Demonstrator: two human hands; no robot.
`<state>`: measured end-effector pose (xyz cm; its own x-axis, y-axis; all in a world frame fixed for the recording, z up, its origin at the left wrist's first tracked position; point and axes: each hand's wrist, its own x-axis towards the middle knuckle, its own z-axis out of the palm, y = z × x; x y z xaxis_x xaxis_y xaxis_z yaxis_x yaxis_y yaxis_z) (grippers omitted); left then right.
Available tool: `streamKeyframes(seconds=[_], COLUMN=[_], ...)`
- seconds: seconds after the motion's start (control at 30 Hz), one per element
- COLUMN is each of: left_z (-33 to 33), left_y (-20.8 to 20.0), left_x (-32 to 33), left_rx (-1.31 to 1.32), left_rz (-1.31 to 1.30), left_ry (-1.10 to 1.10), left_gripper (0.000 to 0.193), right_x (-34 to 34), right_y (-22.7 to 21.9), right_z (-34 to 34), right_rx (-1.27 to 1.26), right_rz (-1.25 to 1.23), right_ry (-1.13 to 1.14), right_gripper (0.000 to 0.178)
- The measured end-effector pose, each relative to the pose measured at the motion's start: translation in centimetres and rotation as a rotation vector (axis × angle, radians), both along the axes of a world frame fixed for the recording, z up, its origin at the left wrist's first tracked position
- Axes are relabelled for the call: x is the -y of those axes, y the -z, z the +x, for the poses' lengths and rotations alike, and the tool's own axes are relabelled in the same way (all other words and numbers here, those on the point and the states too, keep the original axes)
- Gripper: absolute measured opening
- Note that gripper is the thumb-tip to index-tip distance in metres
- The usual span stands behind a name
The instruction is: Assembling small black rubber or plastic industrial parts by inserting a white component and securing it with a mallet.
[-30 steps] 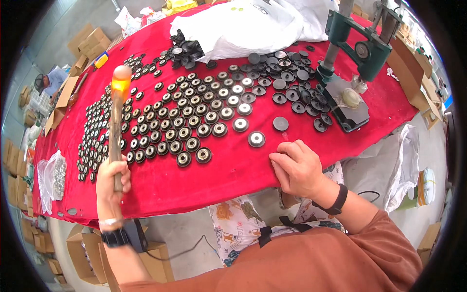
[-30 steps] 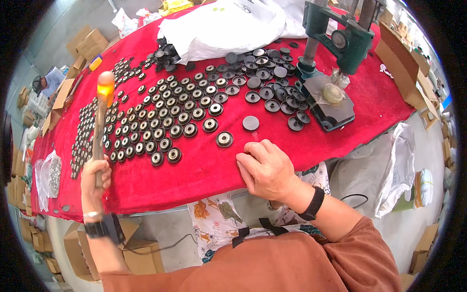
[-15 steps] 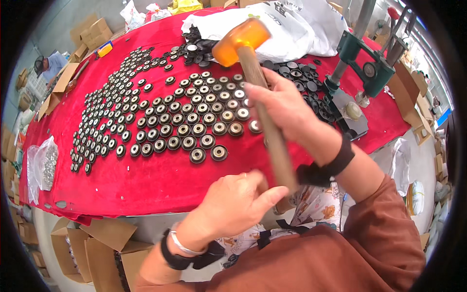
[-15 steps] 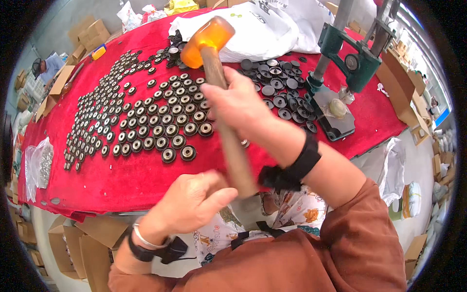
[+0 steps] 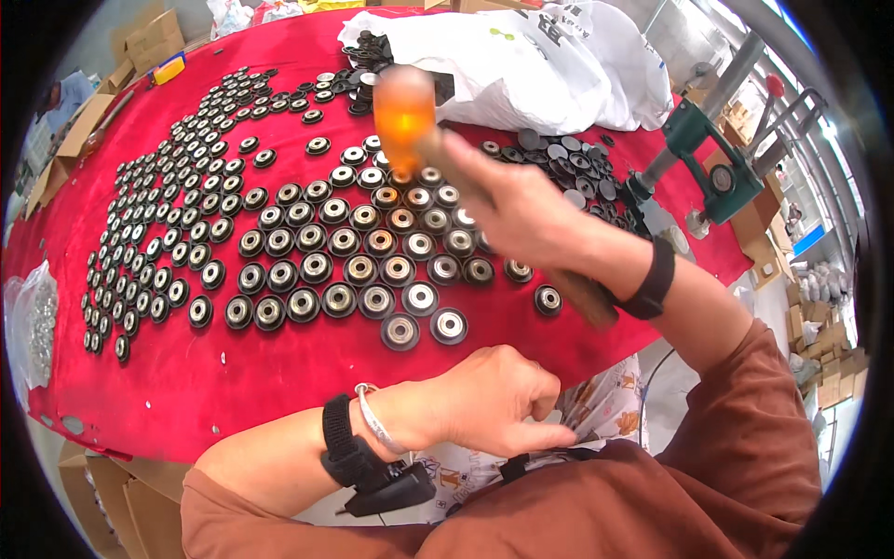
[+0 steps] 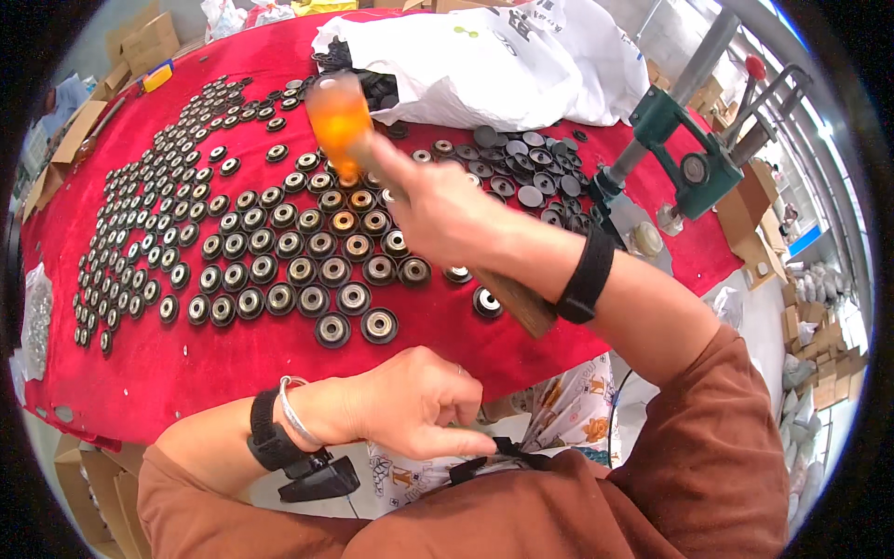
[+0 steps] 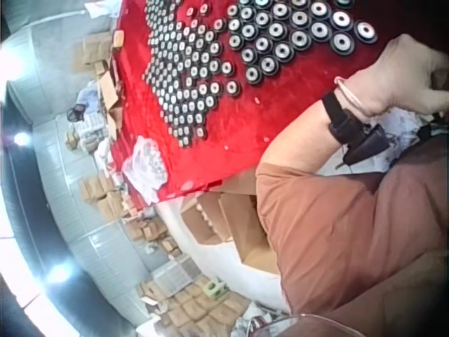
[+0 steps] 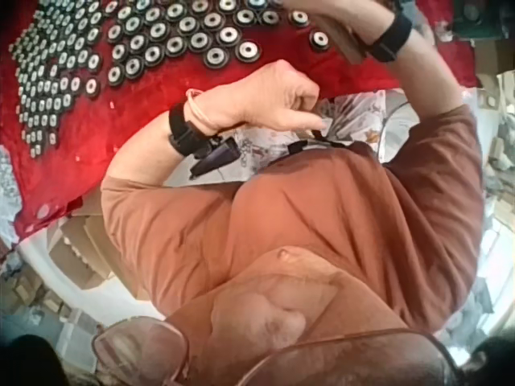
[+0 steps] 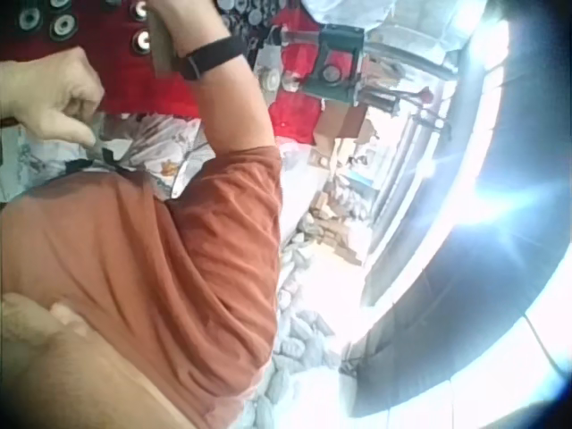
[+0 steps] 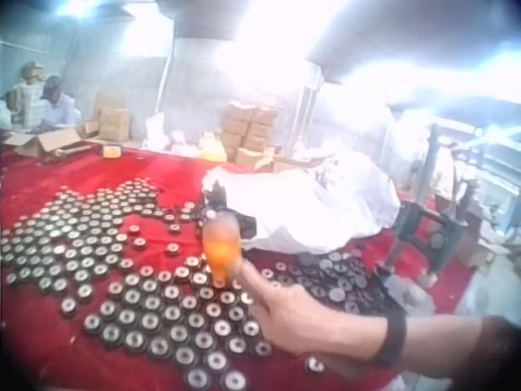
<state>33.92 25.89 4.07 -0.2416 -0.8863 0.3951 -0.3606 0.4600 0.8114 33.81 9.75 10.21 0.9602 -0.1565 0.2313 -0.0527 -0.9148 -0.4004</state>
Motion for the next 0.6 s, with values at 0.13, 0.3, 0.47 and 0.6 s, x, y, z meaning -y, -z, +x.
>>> streamKeyframes(seconds=[0.13,0.3,0.47,0.6], left_z=[0.4,0.5,0.3,0.1], left_y=[0.0,0.1,0.0,-0.4], left_x=[0.2,0.1,0.1,0.2], left_rx=[-0.203,-0.216,-0.219,-0.227], left_rz=[0.151,0.188,0.199,0.239], left_ry=[0.051,0.02,0.007,0.017], left_gripper=[0.033,0.033,0.033,0.033], right_x=[-0.1,-0.9,-0.7,0.5], right_y=[-1.9,-3.1,-5.9,-5.1], right_z=[0.3,0.4,1.2,-0.2], right_rx=[-0.199,-0.097,-0.471,-0.278], right_rz=[0.009,-0.008,0.141,0.16], right_ry=[0.128,0.076,0.152,0.102], right_gripper=[0.06,0.06,0.059,0.057])
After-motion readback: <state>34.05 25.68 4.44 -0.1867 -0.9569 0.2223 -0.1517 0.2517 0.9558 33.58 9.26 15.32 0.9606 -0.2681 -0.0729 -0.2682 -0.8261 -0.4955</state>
